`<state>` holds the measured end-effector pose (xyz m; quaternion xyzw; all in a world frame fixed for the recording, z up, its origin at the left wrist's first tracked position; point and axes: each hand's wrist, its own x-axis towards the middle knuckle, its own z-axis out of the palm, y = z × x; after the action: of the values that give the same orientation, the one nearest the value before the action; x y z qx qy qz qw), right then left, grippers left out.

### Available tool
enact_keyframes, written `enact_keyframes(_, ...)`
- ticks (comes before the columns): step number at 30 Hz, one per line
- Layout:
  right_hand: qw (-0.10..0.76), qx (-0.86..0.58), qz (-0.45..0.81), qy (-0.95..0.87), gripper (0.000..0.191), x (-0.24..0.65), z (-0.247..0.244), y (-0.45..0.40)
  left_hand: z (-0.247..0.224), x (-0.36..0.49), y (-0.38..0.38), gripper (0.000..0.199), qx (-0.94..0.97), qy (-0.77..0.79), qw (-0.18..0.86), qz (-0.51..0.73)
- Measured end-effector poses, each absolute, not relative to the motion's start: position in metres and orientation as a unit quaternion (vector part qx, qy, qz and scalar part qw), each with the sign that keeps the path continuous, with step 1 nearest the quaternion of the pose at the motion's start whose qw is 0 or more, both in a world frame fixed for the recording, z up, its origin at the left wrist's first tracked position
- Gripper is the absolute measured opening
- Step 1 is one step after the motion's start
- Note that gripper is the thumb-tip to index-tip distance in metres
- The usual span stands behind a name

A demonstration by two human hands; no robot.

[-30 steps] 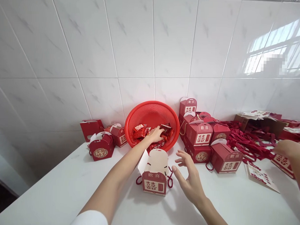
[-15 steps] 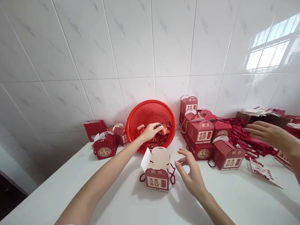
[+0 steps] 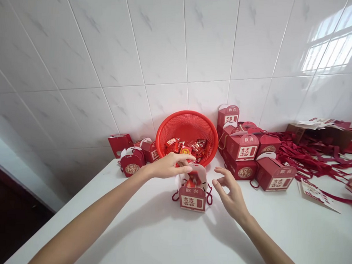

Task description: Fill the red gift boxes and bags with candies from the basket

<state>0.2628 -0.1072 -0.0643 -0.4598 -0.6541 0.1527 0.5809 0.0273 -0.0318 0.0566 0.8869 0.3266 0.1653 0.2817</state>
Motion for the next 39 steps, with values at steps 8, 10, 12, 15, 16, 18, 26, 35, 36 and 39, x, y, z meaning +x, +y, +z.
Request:
enact_keyframes(8, 0.495, -0.363, 0.053, -0.788, 0.043, 0.254, -0.063, -0.120, 0.051, 0.051, 0.016, 0.025, 0.904, 0.344, 0.145, 0.209)
enact_keyframes(10, 0.477, -0.355, 0.042, -0.803, 0.041, 0.252, -0.064, -0.121, 0.045, 0.065, 0.039, 0.025, 0.906, 0.359, 0.109, 0.195)
enact_keyframes(12, 0.471, -0.361, 0.042, -0.804, 0.038, 0.250, -0.065, -0.121, 0.037, 0.082, 0.059, 0.029, 0.909, 0.374, 0.087, 0.160)
enact_keyframes(15, 0.478, -0.372, 0.045, -0.794, 0.033, 0.251, -0.064, -0.121, 0.023, 0.105, 0.080, 0.037, 0.914, 0.387, 0.057, 0.108)
enact_keyframes(16, 0.481, -0.374, 0.043, -0.791, 0.033, 0.251, -0.064, -0.121, 0.018, 0.112, 0.084, 0.040, 0.915, 0.387, 0.051, 0.102)
enact_keyframes(18, 0.486, -0.379, 0.038, -0.787, 0.031, 0.253, -0.063, -0.121, 0.010, 0.123, 0.089, 0.045, 0.914, 0.389, 0.047, 0.104)
enact_keyframes(26, 0.496, -0.376, 0.037, -0.782, 0.030, 0.251, -0.061, -0.123, -0.007, 0.144, 0.090, 0.060, 0.889, 0.427, 0.054, 0.157)
enact_keyframes(35, 0.504, -0.403, 0.025, -0.764, 0.024, 0.256, -0.064, -0.117, 0.011, 0.141, 0.085, 0.059, 0.841, 0.491, 0.043, 0.224)
enact_keyframes(36, 0.506, -0.412, 0.027, -0.757, 0.021, 0.256, -0.065, -0.116, 0.017, 0.136, 0.084, 0.059, 0.838, 0.490, 0.047, 0.235)
enact_keyframes(39, 0.517, -0.438, 0.053, -0.733, 0.018, 0.257, -0.064, -0.114, 0.037, 0.114, 0.071, 0.059, 0.834, 0.444, 0.110, 0.309)
